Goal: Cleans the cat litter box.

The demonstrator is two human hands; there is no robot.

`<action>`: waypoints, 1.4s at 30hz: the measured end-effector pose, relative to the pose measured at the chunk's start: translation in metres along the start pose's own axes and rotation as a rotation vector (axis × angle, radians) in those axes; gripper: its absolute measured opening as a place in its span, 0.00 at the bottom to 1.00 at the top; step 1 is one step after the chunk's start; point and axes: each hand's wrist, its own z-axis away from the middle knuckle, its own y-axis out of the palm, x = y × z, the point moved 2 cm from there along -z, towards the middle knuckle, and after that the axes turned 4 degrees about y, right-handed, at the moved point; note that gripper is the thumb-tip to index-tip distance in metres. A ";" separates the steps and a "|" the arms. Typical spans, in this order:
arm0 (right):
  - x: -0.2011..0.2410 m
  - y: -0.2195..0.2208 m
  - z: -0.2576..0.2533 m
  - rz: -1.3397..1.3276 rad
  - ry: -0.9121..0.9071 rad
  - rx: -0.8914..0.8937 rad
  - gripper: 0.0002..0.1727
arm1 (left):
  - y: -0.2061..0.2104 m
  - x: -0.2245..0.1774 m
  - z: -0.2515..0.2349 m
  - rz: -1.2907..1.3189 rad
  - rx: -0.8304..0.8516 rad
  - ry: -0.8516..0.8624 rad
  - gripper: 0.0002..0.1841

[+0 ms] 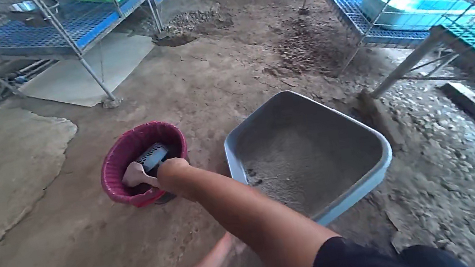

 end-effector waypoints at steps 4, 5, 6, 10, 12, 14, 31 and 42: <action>-0.019 -0.008 0.005 -0.106 -0.091 0.010 0.20 | -0.014 0.077 -0.103 -0.051 0.131 0.261 0.10; -0.025 -0.012 0.010 -0.181 -0.086 0.008 0.19 | -0.010 0.076 -0.097 -0.121 0.088 0.232 0.16; -0.033 -0.015 0.016 -0.290 -0.071 0.000 0.20 | -0.007 0.077 -0.096 -0.184 0.068 0.213 0.23; -0.086 -0.035 0.067 -0.957 -0.088 -0.045 0.24 | -0.012 0.096 -0.128 -0.348 0.090 0.239 0.42; -0.126 -0.035 0.103 -1.292 -0.200 -0.071 0.23 | -0.018 0.101 -0.142 -0.384 0.074 0.197 0.44; -0.175 -0.023 0.149 -1.502 -0.298 -0.089 0.22 | -0.021 0.089 -0.154 -0.376 0.081 0.143 0.42; -0.338 0.221 0.289 -1.169 0.923 -0.252 0.16 | 0.003 -0.050 -0.191 -0.482 -0.027 0.565 0.36; -0.319 0.112 0.258 -0.938 0.633 -0.555 0.20 | 0.029 -0.052 -0.099 -0.658 0.106 0.962 0.37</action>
